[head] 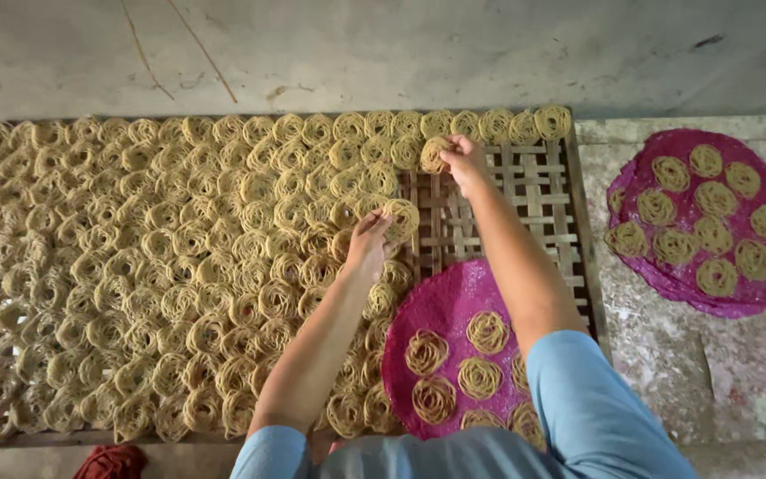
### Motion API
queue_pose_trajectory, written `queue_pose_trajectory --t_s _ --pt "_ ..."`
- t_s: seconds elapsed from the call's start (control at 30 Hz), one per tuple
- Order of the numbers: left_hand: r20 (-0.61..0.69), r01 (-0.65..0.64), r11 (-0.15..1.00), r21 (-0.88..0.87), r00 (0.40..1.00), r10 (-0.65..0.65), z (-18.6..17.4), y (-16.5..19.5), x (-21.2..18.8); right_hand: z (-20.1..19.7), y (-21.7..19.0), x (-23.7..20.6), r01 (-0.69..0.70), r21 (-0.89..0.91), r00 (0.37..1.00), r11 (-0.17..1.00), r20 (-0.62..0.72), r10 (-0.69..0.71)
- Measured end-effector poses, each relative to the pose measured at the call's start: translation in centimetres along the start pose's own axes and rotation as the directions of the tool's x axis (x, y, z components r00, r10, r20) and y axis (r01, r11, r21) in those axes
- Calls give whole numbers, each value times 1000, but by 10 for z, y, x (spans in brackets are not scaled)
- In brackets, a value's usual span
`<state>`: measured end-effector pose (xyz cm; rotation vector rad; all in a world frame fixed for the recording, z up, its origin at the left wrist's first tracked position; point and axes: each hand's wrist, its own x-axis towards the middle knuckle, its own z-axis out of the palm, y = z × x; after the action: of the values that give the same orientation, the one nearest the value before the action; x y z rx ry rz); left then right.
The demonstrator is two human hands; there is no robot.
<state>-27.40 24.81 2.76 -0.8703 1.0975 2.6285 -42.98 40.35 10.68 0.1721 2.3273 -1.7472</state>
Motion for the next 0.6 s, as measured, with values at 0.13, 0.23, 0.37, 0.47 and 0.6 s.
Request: queue_pose_trajectory --t_s 0.13,0.23,0.37,0.47,0.6 --pt "-58 9 1000 -8 998 -9 14 6 6 2 1 0 238 -311 967 920 -13 -255" --pt "-23 -47 999 9 999 47 24 8 11 -4 2 4 357 -481 923 800 49 -382" --pt "-114 -56 996 -69 992 48 36 10 27 -7 11 5 537 -640 779 549 126 -614" --pt "-106 -107 994 -26 989 104 41 8 43 0 31 -10 353 -512 935 783 200 -291" --pt "80 -109 994 0 991 109 48 4 49 -3 48 -40 -122 46 934 991 343 99"
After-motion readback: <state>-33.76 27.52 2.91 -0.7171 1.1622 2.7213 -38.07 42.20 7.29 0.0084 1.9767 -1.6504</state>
